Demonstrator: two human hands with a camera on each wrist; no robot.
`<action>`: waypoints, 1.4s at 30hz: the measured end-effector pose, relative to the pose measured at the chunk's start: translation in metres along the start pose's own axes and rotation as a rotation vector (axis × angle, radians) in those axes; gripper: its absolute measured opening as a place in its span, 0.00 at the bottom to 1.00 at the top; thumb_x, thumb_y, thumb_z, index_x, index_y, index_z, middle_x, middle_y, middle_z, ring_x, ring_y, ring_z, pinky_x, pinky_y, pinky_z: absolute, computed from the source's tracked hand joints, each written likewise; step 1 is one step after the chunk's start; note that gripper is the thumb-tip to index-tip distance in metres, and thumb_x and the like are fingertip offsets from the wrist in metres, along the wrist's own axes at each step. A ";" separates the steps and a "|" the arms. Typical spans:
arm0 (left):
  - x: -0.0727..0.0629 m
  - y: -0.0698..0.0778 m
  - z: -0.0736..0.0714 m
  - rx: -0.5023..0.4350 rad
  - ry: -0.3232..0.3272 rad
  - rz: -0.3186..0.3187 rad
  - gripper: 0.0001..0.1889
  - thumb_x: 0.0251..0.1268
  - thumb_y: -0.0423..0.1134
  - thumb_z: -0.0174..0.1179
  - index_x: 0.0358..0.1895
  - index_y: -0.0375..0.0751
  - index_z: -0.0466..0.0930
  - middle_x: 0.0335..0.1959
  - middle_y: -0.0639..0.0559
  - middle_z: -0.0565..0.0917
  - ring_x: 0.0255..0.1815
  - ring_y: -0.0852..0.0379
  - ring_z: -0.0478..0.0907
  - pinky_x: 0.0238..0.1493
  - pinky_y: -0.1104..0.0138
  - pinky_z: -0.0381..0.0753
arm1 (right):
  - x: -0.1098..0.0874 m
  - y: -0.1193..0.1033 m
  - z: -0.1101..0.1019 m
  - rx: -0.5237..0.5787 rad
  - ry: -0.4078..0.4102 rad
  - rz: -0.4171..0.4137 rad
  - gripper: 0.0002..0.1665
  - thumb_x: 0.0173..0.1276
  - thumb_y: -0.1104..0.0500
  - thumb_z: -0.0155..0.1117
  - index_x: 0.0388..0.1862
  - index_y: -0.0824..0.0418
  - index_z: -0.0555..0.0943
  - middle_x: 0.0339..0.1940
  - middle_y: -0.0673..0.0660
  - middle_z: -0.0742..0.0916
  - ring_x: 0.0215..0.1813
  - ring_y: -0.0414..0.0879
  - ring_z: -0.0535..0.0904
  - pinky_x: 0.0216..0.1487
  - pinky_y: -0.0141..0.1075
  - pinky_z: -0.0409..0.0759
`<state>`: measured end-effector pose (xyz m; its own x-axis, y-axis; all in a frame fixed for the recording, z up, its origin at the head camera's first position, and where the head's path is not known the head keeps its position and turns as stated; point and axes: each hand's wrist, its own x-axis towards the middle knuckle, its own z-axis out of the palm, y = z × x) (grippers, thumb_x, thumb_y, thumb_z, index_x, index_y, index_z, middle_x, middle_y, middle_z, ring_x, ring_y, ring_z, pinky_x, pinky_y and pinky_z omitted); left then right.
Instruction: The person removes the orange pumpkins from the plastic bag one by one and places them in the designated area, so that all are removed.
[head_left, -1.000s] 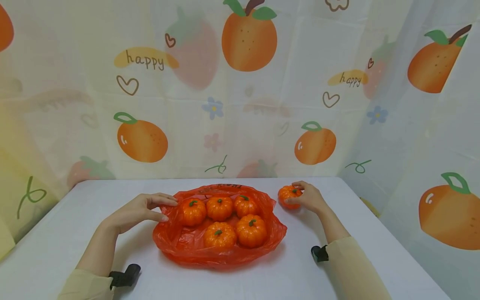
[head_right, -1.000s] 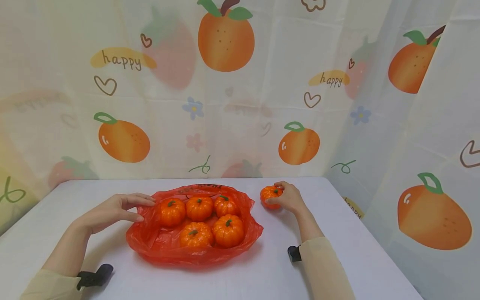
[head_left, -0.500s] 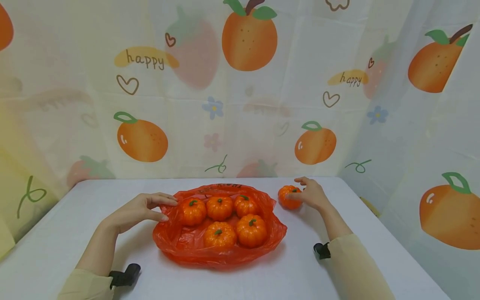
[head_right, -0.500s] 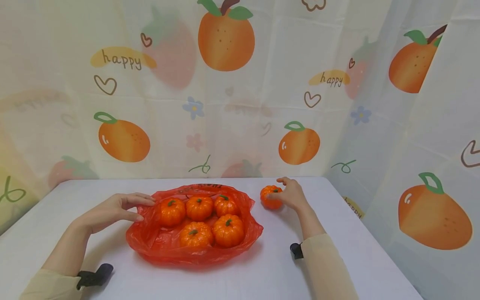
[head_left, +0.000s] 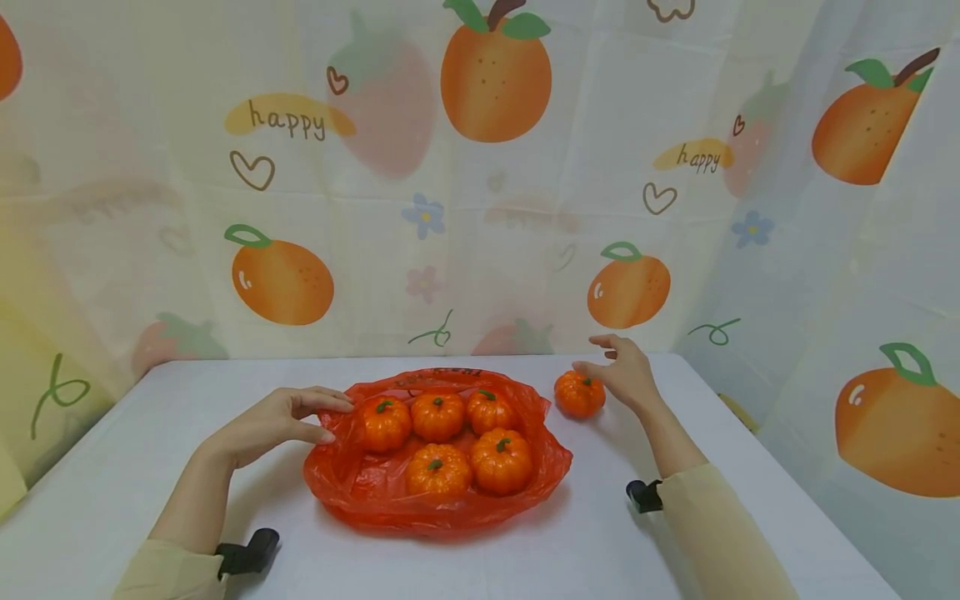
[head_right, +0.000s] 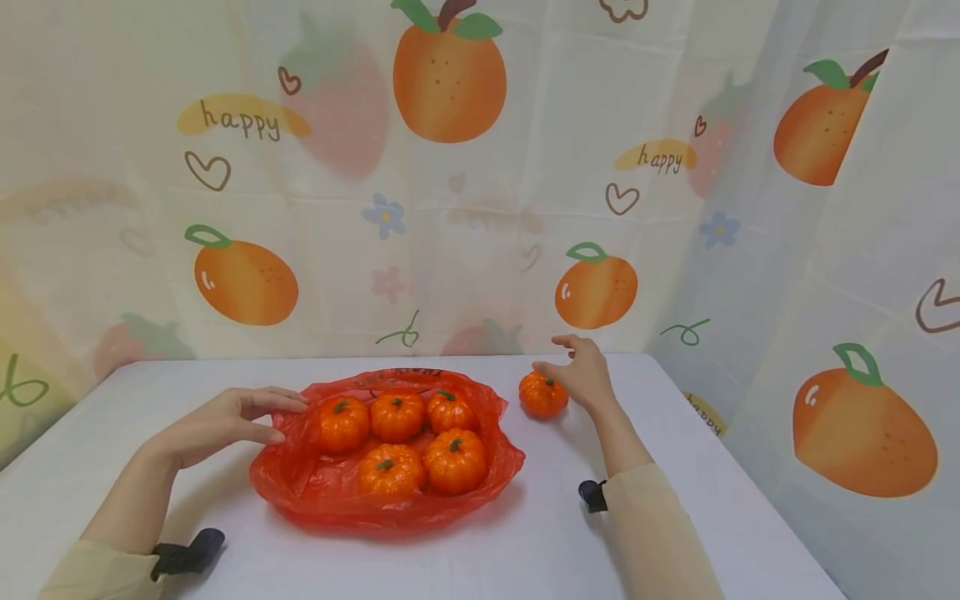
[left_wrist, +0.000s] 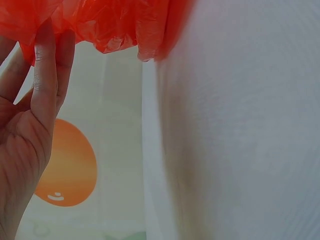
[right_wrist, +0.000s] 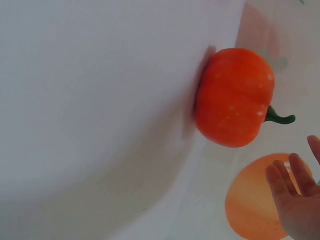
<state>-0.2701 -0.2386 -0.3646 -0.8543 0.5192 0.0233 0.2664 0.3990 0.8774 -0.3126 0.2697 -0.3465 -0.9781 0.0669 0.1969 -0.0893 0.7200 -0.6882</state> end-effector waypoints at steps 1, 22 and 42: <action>0.000 0.000 0.000 0.002 0.001 0.000 0.22 0.60 0.39 0.66 0.59 0.40 0.81 0.69 0.33 0.71 0.56 0.81 0.69 0.51 0.70 0.81 | 0.000 -0.002 0.000 0.006 0.001 -0.005 0.38 0.63 0.44 0.68 0.69 0.58 0.72 0.72 0.64 0.73 0.70 0.64 0.70 0.65 0.56 0.76; -0.002 0.002 0.000 0.008 0.009 -0.004 0.22 0.60 0.40 0.65 0.59 0.41 0.81 0.69 0.34 0.71 0.56 0.82 0.68 0.51 0.69 0.80 | -0.012 -0.040 0.004 0.139 -0.064 -0.170 0.33 0.63 0.49 0.70 0.66 0.57 0.75 0.68 0.60 0.79 0.67 0.60 0.75 0.68 0.54 0.74; -0.003 0.007 0.000 0.006 0.008 -0.005 0.22 0.60 0.39 0.65 0.59 0.40 0.81 0.70 0.33 0.70 0.56 0.83 0.68 0.52 0.70 0.80 | -0.036 -0.080 0.025 0.298 -0.260 -0.306 0.33 0.60 0.54 0.73 0.65 0.54 0.76 0.66 0.57 0.79 0.67 0.57 0.76 0.69 0.55 0.73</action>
<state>-0.2656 -0.2372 -0.3589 -0.8592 0.5111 0.0232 0.2650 0.4057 0.8747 -0.2750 0.1923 -0.3162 -0.9099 -0.3185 0.2659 -0.3918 0.4485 -0.8033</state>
